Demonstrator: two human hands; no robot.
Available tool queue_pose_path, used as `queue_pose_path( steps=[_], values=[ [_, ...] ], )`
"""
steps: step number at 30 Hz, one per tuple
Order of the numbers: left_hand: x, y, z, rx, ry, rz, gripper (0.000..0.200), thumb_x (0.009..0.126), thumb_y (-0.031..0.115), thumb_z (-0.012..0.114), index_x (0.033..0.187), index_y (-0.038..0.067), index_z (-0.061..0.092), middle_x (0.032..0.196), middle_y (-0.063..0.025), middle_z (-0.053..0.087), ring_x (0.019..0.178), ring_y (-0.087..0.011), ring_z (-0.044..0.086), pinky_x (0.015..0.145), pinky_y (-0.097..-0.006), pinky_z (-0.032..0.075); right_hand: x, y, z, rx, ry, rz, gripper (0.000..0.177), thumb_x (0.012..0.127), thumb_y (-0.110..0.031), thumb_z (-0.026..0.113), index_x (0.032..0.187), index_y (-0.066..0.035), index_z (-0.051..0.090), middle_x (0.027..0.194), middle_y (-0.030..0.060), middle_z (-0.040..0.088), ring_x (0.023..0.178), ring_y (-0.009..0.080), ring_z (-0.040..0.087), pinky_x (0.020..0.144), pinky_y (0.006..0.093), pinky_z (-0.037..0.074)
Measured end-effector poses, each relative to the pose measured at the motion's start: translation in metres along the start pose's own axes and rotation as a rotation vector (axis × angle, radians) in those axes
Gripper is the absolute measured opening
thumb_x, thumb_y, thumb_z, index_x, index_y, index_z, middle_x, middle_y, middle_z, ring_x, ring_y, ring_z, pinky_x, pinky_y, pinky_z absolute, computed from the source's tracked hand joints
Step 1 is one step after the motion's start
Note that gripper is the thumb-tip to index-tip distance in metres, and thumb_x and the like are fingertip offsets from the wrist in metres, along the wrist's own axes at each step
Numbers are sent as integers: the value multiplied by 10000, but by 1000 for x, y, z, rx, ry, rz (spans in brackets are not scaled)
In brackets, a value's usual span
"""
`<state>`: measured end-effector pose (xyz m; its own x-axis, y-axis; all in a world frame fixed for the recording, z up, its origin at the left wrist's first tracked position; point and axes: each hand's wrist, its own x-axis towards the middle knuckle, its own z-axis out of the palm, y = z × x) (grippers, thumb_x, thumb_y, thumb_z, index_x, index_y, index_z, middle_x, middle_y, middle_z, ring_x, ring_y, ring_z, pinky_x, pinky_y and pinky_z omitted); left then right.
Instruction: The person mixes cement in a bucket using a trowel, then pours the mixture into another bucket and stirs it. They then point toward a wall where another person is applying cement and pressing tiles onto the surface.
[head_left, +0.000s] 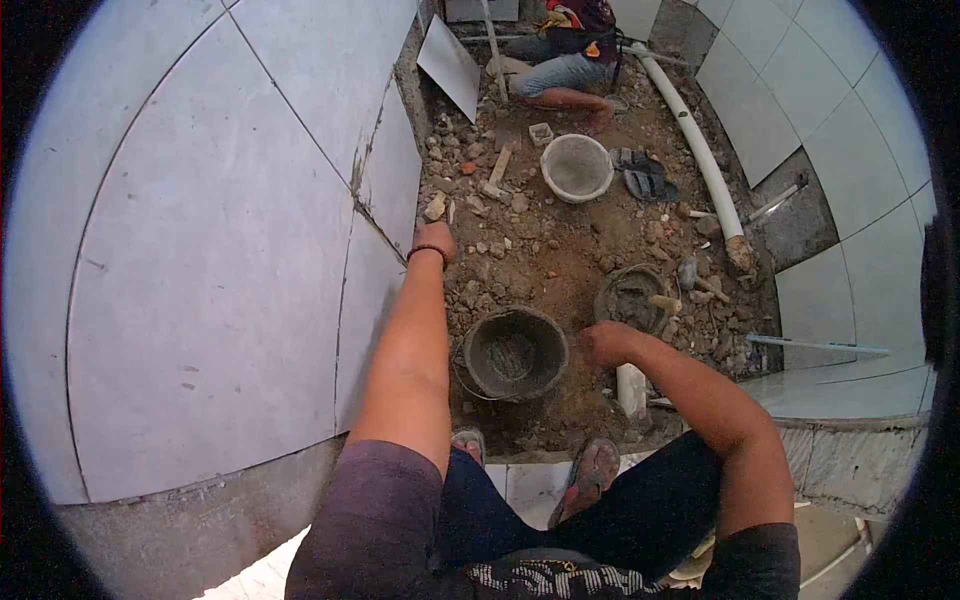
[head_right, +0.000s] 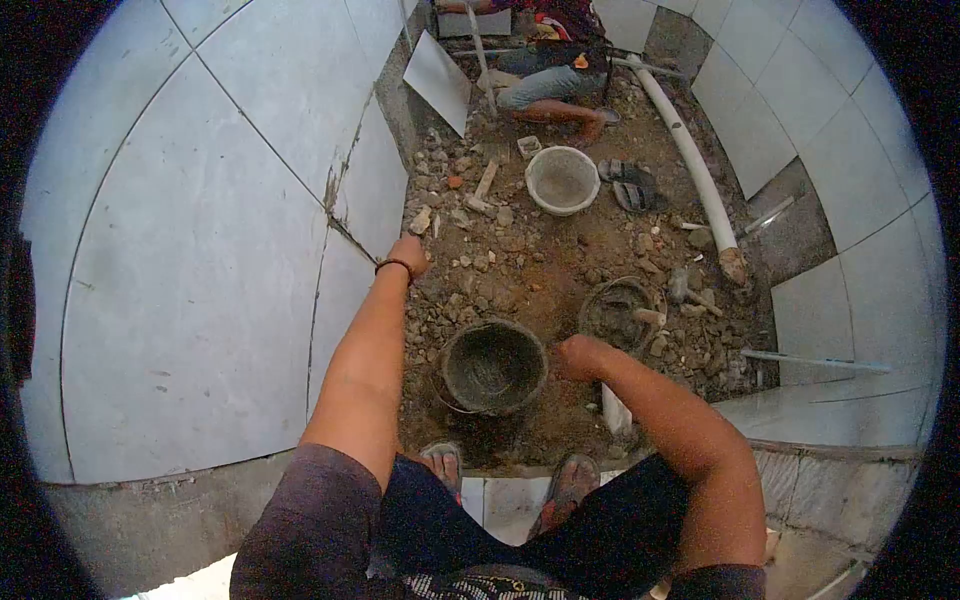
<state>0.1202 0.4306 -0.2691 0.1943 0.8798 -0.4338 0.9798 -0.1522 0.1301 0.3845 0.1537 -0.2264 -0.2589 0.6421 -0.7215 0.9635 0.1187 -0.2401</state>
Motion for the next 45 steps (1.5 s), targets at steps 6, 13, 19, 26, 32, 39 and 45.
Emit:
queue_pose_path(
  steps=[6, 13, 19, 26, 32, 39, 45],
  values=[
    [-22, 11, -24, -70, 58, 35, 217, 856, 160, 613, 969, -19, 659, 993, -204, 656, 933, -345, 635, 797, -429, 541, 5, 6, 8, 27, 25, 7, 518, 823, -395, 631, 1168, -15, 561, 1078, 200, 614, 1026, 367, 580, 864, 470, 465],
    [17, 3, 13, 16, -65, 234, 192, 816, 138, 644, 932, -13, 673, 954, -217, 661, 888, -357, 635, 799, -453, 523, 10, 3, 6, -163, -144, -48, 493, 831, -408, 632, 1120, -11, 586, 1064, 201, 620, 1026, 362, 579, 850, 483, 467],
    [14, 31, -2, 324, -168, 503, 253, 812, 183, 609, 984, 3, 659, 1052, -208, 636, 963, -366, 602, 855, -456, 482, 6, 3, 3, 33, -87, 33, 450, 812, -296, 634, 1143, 4, 575, 1079, 207, 620, 1020, 350, 582, 839, 473, 477],
    [28, 39, 16, -96, -246, 502, 435, 734, 315, 760, 1041, 22, 661, 1180, -200, 585, 1057, -324, 573, 877, -426, 478, 27, 9, 17, 53, 2, 23, 467, 783, -328, 669, 1119, -10, 606, 1022, 195, 646, 995, 358, 602, 826, 448, 490],
    [60, -9, 40, 130, -163, 514, 449, 781, 367, 719, 976, -32, 654, 998, -212, 658, 962, -353, 618, 820, -426, 497, 23, 21, 17, 42, -38, 43, 510, 776, -403, 657, 1116, -25, 619, 1079, 195, 635, 1019, 344, 601, 848, 458, 484],
    [-5, 38, -17, -277, -336, 198, 417, 858, 344, 620, 1117, 18, 609, 1052, -137, 654, 879, -270, 625, 747, -399, 490, 14, 38, -14, 140, 214, 204, 565, 851, -448, 570, 1239, -40, 530, 1167, 200, 594, 1117, 358, 543, 930, 457, 442],
    [-100, 180, -107, -1724, -464, 504, 287, 966, 329, 431, 1059, 88, 555, 990, -42, 623, 946, -184, 598, 783, -307, 470, -3, -23, -154, 335, 1634, -158, 567, 904, -441, 484, 1331, -68, 453, 1400, 206, 391, 1263, 373, 412, 1018, 478, 355]
  ],
)
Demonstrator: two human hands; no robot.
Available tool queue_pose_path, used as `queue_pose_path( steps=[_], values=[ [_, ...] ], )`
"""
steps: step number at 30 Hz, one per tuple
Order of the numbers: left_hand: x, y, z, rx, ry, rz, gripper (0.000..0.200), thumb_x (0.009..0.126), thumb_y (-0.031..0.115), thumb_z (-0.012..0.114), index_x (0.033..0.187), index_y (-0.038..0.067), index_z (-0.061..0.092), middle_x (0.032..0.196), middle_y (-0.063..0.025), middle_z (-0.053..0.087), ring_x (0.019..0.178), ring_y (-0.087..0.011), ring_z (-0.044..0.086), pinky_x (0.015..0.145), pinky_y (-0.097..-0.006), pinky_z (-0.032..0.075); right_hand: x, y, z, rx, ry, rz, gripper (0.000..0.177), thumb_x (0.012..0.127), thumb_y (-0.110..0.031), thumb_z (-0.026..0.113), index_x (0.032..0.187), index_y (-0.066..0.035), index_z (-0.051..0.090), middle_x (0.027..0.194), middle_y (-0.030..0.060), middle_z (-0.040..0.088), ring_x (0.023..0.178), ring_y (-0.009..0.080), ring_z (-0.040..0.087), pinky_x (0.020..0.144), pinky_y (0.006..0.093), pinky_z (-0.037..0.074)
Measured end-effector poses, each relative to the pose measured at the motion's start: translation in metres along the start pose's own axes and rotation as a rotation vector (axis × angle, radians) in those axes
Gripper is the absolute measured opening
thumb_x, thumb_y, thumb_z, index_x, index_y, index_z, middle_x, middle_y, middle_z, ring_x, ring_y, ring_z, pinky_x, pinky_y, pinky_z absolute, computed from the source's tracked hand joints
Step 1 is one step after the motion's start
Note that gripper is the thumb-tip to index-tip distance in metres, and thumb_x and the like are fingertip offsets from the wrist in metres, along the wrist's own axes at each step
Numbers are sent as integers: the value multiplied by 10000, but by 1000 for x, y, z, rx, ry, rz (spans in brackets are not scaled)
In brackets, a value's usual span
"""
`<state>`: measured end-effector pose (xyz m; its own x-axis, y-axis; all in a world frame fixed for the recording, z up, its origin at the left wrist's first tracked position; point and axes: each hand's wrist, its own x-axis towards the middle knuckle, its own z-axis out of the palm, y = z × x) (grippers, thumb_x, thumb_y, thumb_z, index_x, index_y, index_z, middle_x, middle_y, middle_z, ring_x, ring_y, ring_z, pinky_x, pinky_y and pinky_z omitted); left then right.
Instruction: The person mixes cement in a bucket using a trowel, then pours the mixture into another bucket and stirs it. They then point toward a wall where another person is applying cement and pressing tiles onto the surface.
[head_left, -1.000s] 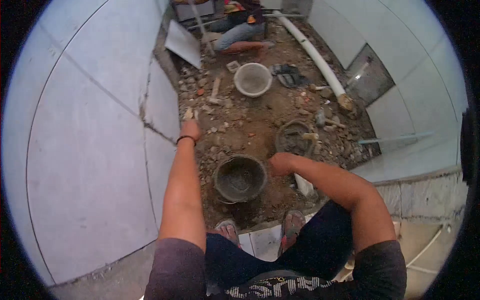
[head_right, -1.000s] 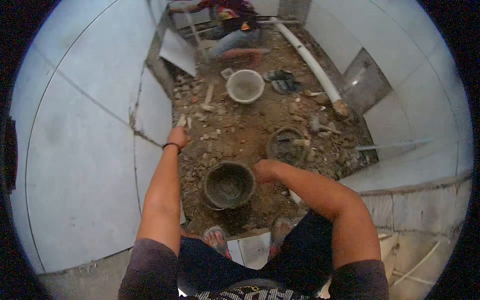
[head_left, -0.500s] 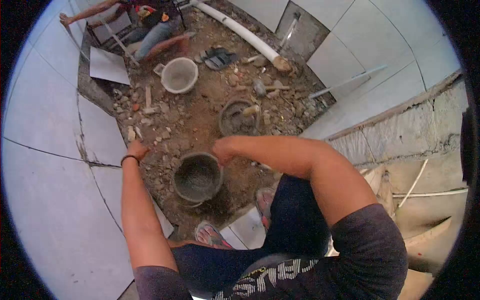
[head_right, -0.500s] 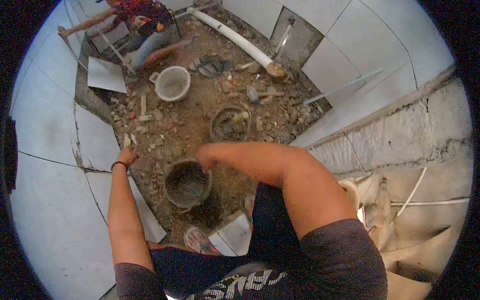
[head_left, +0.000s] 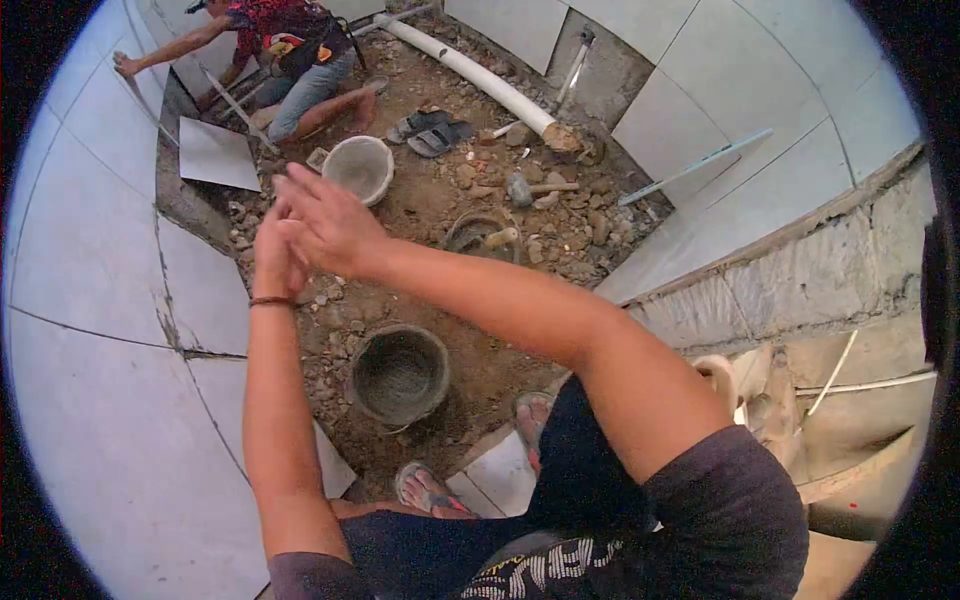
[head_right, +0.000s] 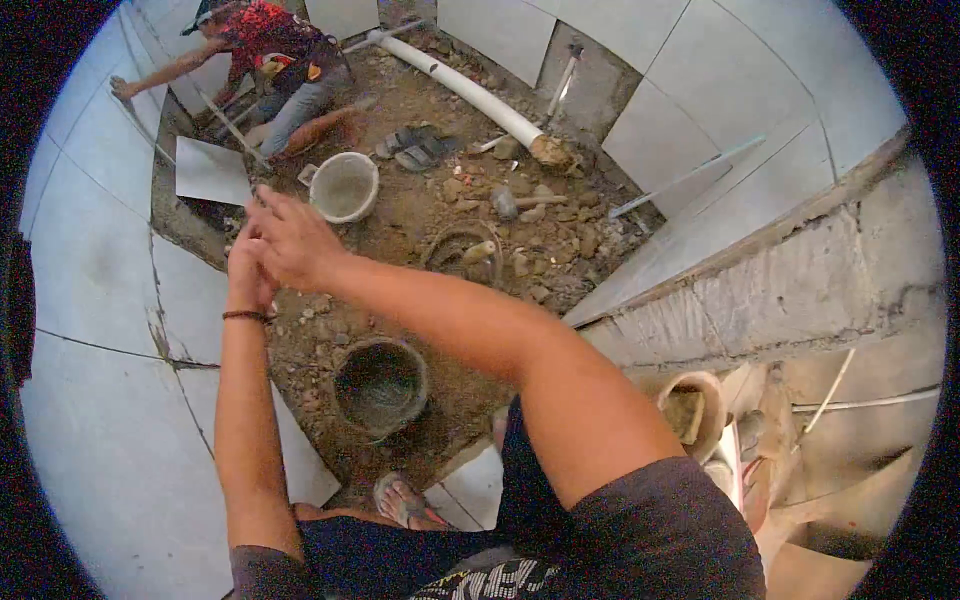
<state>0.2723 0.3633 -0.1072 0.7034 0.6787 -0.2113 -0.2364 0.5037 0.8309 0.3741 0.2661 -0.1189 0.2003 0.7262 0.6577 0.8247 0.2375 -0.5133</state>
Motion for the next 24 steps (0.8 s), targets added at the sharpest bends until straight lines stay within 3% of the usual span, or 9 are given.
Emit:
queue_pose_path(
  steps=[3, 5, 7, 12, 14, 16, 18, 19, 24],
  values=[
    [5, 9, 23, -170, -264, 29, 345, 977, 303, 403, 1169, 47, 532, 1143, -72, 605, 1018, -208, 589, 829, -313, 466, -1, 23, 1, -248, 89, -148, 545, 888, -450, 484, 1334, -137, 479, 1399, 98, 443, 1236, 351, 459, 1005, 552, 338],
    [-21, 31, 52, -106, -436, 46, 417, 983, 298, 392, 1266, 5, 483, 1247, -104, 568, 1092, -218, 572, 871, -317, 453, -10, 70, -18, -467, -676, 54, 549, 918, -491, 430, 1344, -148, 474, 1386, 87, 462, 1248, 349, 448, 1029, 559, 305],
    [-53, 39, 101, 158, -390, 272, 462, 977, 318, 403, 1315, 6, 454, 1293, -128, 545, 1156, -245, 541, 928, -340, 424, -29, 114, -17, 39, -538, 831, 644, 923, -595, 358, 1284, -84, 511, 1236, 156, 566, 1065, 329, 569, 883, 492, 445],
    [5, -24, 48, 1576, 33, 1287, 511, 958, 431, 400, 1348, 107, 467, 1285, -145, 555, 1178, -302, 531, 995, -352, 372, 42, 36, -31, 1500, -179, 896, 679, 934, -617, 293, 1156, -24, 541, 1129, 155, 620, 994, 294, 599, 880, 426, 464],
    [11, -32, 16, 1346, 309, 1343, 494, 932, 448, 438, 1312, 141, 513, 1241, -185, 567, 1136, -346, 545, 952, -379, 409, 66, -5, -60, 1644, -380, 669, 700, 927, -619, 313, 1163, 6, 521, 1104, 187, 622, 978, 287, 614, 871, 412, 478],
    [13, -12, -33, 1736, 203, 179, 503, 890, 426, 507, 1251, 77, 539, 1127, -227, 607, 1040, -388, 580, 886, -433, 450, 63, -14, -100, 1596, -550, 645, 851, 895, -682, 283, 1209, 87, 470, 1059, 227, 627, 962, 321, 635, 845, 421, 503],
    [24, -38, -139, 1742, 114, -112, 495, 835, 392, 573, 1201, 59, 550, 1030, -244, 625, 962, -425, 589, 839, -487, 461, 62, -1, -119, 1429, -438, 600, 750, 896, -613, 407, 1227, 57, 477, 1024, 188, 627, 909, 285, 632, 849, 415, 496],
    [11, -58, -179, 1843, 140, 181, 466, 795, 356, 608, 1153, 58, 587, 955, -242, 645, 937, -429, 597, 847, -487, 462, 63, 8, -129, 1343, -383, 577, 707, 897, -578, 468, 1236, 42, 480, 1006, 169, 627, 883, 268, 631, 851, 413, 492],
    [-49, -44, -256, 1796, 180, -389, 558, 769, 343, 681, 1159, -46, 592, 1209, -221, 580, 1146, -346, 540, 960, -395, 435, 8, 139, -135, 885, 102, 868, 525, 914, -452, 499, 1109, 32, 560, 968, 136, 668, 793, 215, 632, 792, 358, 495]
  ],
)
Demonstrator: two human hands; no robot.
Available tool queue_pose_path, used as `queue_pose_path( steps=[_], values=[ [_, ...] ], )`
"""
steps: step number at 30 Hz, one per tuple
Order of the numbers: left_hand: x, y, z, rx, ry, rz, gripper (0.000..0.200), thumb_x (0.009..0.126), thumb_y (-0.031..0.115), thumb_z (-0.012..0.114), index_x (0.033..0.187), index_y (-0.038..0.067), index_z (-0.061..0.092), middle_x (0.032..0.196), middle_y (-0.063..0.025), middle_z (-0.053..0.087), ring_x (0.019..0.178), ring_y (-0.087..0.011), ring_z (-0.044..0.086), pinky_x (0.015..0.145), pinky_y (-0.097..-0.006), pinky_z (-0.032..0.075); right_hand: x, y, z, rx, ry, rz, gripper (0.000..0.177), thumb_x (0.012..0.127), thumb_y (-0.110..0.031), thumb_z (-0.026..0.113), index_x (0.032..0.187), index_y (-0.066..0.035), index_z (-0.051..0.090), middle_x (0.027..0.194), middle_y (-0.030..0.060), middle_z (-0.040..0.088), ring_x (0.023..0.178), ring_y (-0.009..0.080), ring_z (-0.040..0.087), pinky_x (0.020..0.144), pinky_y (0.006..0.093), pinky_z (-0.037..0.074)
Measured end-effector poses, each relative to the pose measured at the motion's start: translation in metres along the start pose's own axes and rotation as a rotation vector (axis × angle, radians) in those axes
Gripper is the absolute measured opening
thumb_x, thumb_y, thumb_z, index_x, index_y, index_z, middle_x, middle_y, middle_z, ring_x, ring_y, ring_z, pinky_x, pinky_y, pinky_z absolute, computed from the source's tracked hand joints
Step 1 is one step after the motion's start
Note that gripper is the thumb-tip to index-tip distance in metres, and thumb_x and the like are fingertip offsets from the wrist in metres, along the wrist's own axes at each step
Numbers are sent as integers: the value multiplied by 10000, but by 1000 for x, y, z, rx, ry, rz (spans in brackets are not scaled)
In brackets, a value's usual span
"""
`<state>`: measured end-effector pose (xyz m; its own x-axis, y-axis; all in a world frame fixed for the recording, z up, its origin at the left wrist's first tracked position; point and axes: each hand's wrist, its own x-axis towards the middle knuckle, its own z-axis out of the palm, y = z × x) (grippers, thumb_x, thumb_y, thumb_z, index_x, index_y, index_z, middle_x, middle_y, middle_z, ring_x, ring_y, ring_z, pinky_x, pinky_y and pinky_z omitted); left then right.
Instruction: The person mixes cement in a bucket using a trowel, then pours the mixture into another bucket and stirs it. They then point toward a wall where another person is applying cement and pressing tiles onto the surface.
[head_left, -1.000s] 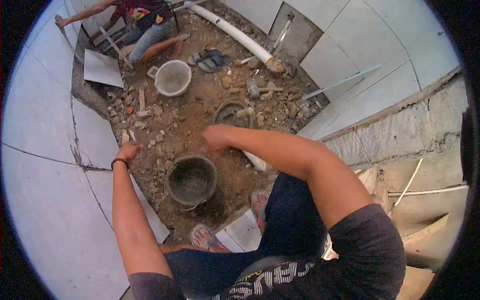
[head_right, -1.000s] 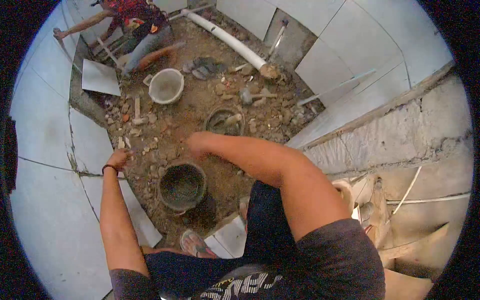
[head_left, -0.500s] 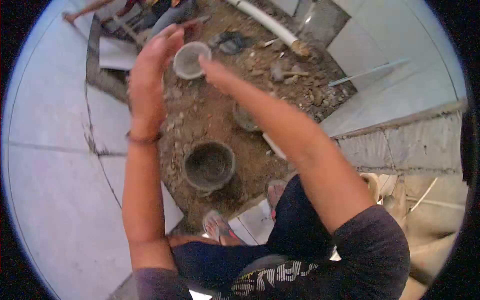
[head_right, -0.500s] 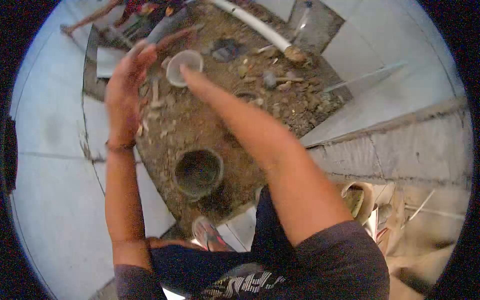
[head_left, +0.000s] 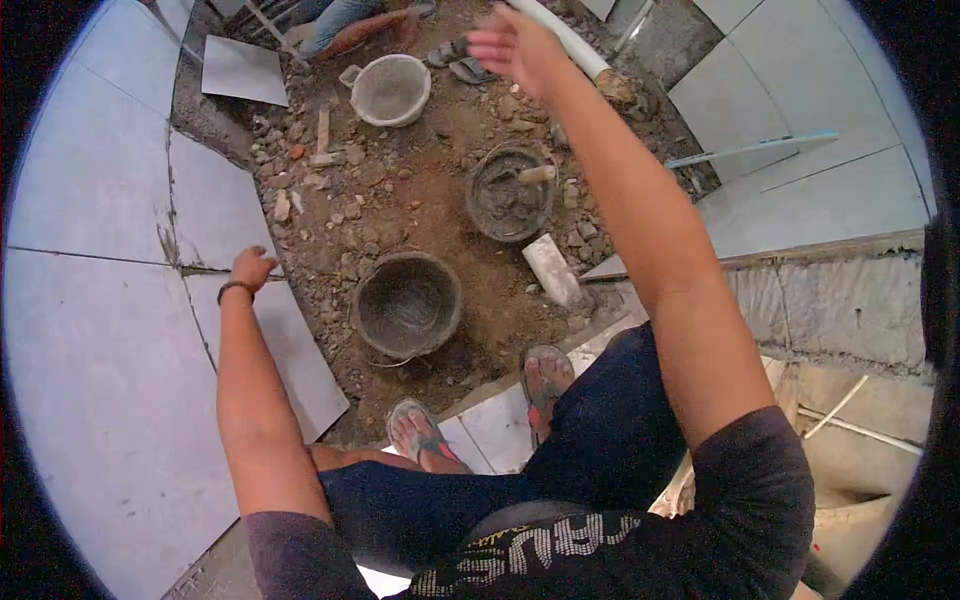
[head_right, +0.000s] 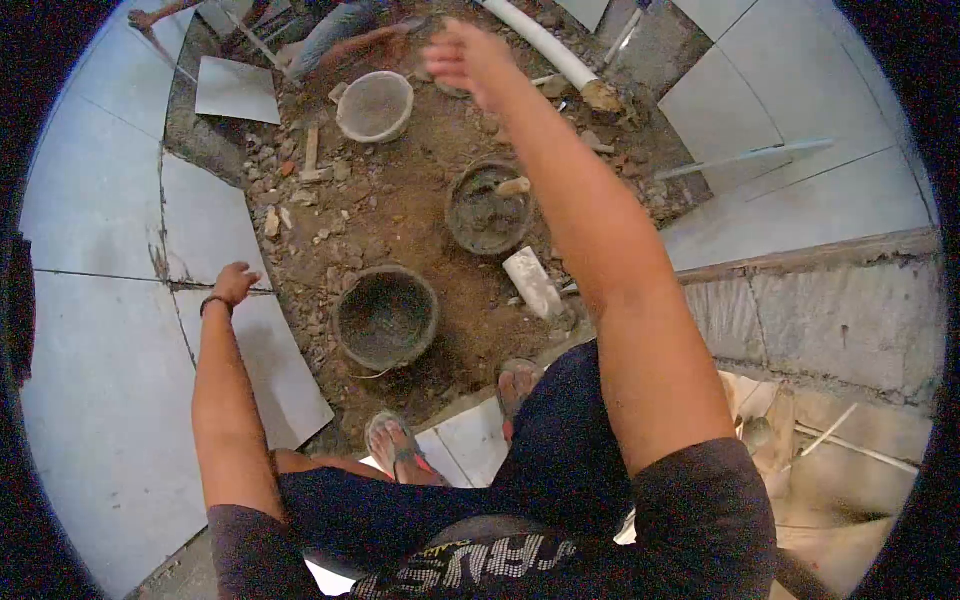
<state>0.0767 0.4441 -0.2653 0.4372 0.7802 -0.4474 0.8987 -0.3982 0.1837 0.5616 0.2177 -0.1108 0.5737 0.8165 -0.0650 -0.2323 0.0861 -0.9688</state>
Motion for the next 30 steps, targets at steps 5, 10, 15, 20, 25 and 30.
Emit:
queue_pose_path(
  steps=[5, 10, 15, 20, 25, 30],
  values=[
    [-3, -13, -4, -203, 47, -58, 599, 783, 341, 688, 1220, -46, 551, 1238, -206, 571, 1165, -328, 538, 973, -377, 428, 6, 99, -98, -794, -6, 318, 432, 887, -293, 578, 1175, 26, 538, 1009, 157, 660, 775, 272, 646, 766, 397, 521],
    [0, 8, -2, -264, -11, -85, 587, 787, 315, 693, 1236, -31, 543, 1255, -200, 562, 1161, -324, 543, 974, -374, 428, -19, 123, -101, -1752, -369, 279, 391, 858, -334, 583, 950, 41, 646, 922, 225, 647, 866, 400, 618, 745, 473, 498],
    [-2, 18, -2, -213, 33, -43, 561, 797, 303, 688, 1228, -29, 551, 1170, -198, 610, 981, -290, 621, 872, -366, 478, -12, 142, -106, -1742, -447, 354, 471, 839, -398, 595, 978, 50, 641, 1019, 229, 637, 934, 390, 613, 792, 468, 492],
    [-13, 33, -14, -103, 10, -20, 607, 793, 405, 677, 1223, -7, 560, 1245, -203, 562, 1178, -337, 518, 1001, -381, 413, 0, 156, -104, -2086, -876, 151, 425, 836, -370, 624, 982, 29, 659, 1033, 223, 631, 934, 375, 619, 810, 460, 501],
    [0, 24, -10, -89, -17, -40, 531, 819, 422, 651, 1148, 8, 605, 1183, -206, 592, 1120, -343, 548, 943, -405, 450, -8, 154, -102, -2040, -748, 57, 336, 855, -303, 593, 853, 19, 689, 936, 196, 666, 876, 345, 636, 749, 461, 519],
    [-18, 34, -21, -7, 35, -38, 502, 868, 457, 585, 1033, -14, 638, 1095, -199, 620, 1028, -331, 587, 872, -414, 487, -17, 133, -79, -1850, -472, 396, 364, 873, -323, 582, 891, 29, 673, 976, 199, 654, 902, 352, 621, 762, 462, 509]
  ],
)
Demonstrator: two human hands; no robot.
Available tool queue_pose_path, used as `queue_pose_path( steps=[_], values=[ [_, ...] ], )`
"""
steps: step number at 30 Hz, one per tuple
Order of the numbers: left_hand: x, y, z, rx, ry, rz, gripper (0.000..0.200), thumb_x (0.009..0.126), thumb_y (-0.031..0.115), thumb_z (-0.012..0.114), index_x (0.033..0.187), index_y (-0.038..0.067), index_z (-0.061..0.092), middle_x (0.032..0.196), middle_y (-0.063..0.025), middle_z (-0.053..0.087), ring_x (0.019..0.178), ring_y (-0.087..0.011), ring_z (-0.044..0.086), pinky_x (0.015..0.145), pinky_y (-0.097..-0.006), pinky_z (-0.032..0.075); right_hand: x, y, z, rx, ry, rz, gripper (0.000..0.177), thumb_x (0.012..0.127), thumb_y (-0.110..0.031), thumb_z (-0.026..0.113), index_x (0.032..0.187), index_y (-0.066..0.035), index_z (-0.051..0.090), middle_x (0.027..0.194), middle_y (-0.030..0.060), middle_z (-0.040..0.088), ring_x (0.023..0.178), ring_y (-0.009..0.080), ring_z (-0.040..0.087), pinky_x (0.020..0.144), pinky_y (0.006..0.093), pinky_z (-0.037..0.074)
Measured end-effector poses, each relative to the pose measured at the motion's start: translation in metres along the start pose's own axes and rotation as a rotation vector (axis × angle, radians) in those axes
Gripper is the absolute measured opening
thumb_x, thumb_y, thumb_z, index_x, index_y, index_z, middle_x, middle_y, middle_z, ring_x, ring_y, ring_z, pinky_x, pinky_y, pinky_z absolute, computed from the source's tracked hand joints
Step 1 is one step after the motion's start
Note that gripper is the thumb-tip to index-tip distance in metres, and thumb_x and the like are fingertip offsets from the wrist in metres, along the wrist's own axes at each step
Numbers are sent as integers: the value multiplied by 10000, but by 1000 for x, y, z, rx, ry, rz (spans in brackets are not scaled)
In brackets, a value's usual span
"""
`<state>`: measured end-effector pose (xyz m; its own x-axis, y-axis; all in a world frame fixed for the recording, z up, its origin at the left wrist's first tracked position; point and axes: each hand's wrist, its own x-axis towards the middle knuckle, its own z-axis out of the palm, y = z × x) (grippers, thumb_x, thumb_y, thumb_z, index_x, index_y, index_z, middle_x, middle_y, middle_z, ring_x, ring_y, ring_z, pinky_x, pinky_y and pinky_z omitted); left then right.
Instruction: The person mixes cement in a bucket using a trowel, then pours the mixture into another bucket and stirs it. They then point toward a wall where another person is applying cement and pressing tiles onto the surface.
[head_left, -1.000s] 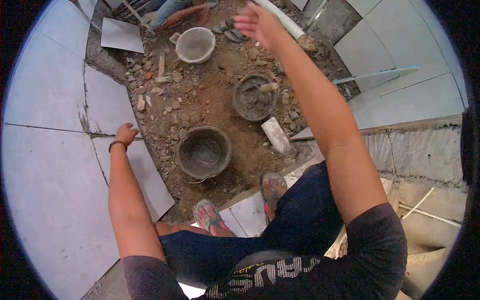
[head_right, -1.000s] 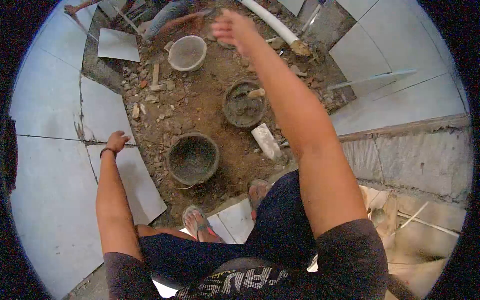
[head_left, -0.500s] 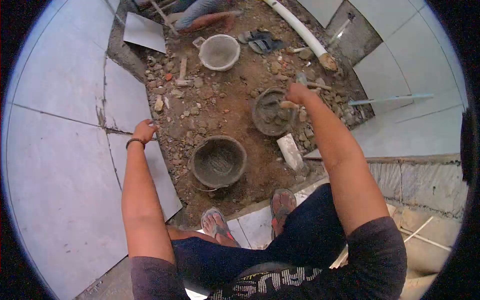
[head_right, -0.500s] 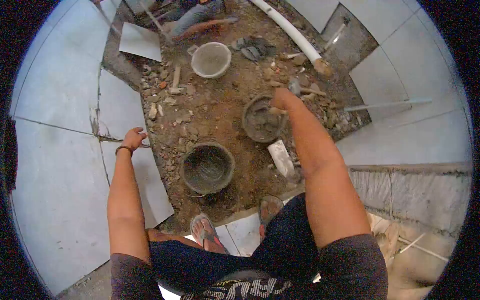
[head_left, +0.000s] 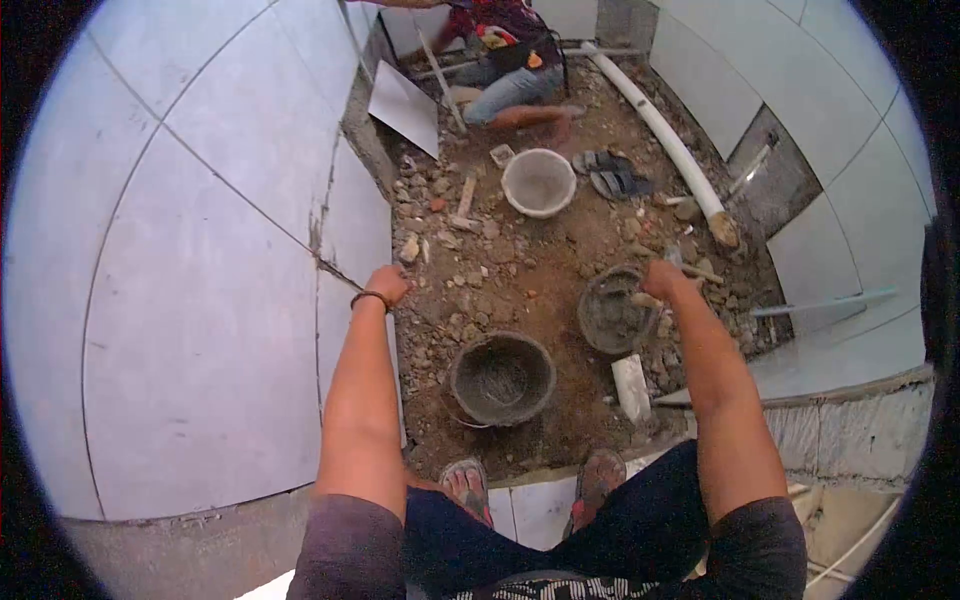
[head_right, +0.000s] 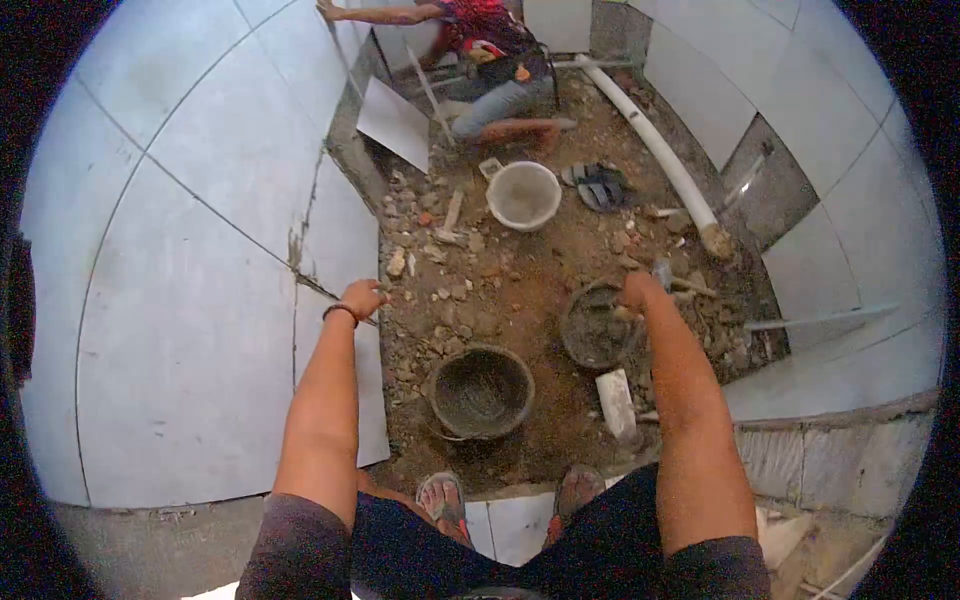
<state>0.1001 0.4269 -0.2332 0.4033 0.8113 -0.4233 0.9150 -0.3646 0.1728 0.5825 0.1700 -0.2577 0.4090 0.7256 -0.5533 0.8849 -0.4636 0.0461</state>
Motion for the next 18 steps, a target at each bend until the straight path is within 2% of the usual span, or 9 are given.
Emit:
queue_pose_path(
  steps=[1, 4, 5, 8, 11, 12, 13, 16, 18],
  values=[
    [-3, 0, -4, -1, 4, -23, 510, 878, 468, 568, 1013, -18, 642, 1087, -197, 621, 1016, -327, 591, 859, -416, 493, 4, 4, 6, 9, 28, -17, 374, 881, -333, 577, 933, 27, 665, 1001, 212, 641, 923, 350, 615, 781, 460, 505],
    [-1, -8, -1, 88, 37, 99, 523, 876, 491, 563, 1005, -10, 642, 1041, -188, 639, 976, -324, 607, 836, -413, 506, -23, -14, -25, 77, -63, 33, 429, 887, -363, 573, 1009, 43, 637, 1068, 222, 615, 965, 345, 602, 815, 457, 502],
    [-3, -6, -3, -17, 5, -11, 505, 858, 470, 597, 1029, -3, 640, 988, -174, 658, 946, -326, 619, 833, -413, 507, -36, -23, -37, 109, -124, 65, 450, 887, -373, 574, 1026, 52, 626, 1089, 220, 608, 976, 342, 599, 823, 456, 501],
    [-10, -6, -7, -14, 20, -26, 504, 834, 448, 632, 1065, 0, 630, 971, -167, 668, 932, -324, 629, 835, -406, 506, -32, -24, -34, 17, -108, 38, 514, 881, -410, 579, 1060, 71, 606, 1111, 224, 602, 1003, 341, 595, 832, 453, 505],
    [-14, -7, -12, -65, -27, -47, 616, 809, 501, 640, 1175, 8, 592, 1144, -176, 614, 1080, -342, 568, 925, -401, 460, -23, -20, -16, -18, 99, -16, 306, 840, -248, 615, 982, 19, 661, 1006, 197, 650, 912, 356, 618, 795, 471, 500],
    [-16, -7, -13, -76, -47, -52, 657, 800, 518, 643, 1212, 11, 579, 1201, -179, 597, 1129, -348, 548, 955, -399, 444, -20, -19, -14, -34, 75, -17, 312, 837, -258, 616, 979, 16, 664, 1004, 197, 650, 913, 353, 618, 798, 470, 500],
    [-18, -8, -15, -142, -78, -75, 667, 791, 522, 649, 1217, 15, 577, 1201, -180, 597, 1113, -354, 558, 954, -401, 444, -17, -17, -13, -48, 51, -17, 318, 835, -269, 617, 976, 12, 666, 1003, 198, 650, 913, 351, 618, 802, 470, 500],
    [-21, -8, -10, -154, 16, -79, 496, 833, 372, 646, 1176, 17, 596, 1091, -161, 648, 1015, -313, 612, 854, -394, 500, -13, -15, -7, 7, 44, -19, 348, 835, -309, 614, 974, 5, 667, 1019, 195, 647, 888, 345, 624, 796, 463, 502],
    [-27, -3, -15, -8, -13, -19, 462, 859, 370, 610, 1168, 26, 606, 1180, -159, 608, 1069, -308, 585, 899, -399, 485, -18, -19, -13, 40, -2, 0, 374, 854, -337, 604, 959, 16, 668, 1022, 202, 646, 899, 338, 625, 801, 457, 504]
  ],
)
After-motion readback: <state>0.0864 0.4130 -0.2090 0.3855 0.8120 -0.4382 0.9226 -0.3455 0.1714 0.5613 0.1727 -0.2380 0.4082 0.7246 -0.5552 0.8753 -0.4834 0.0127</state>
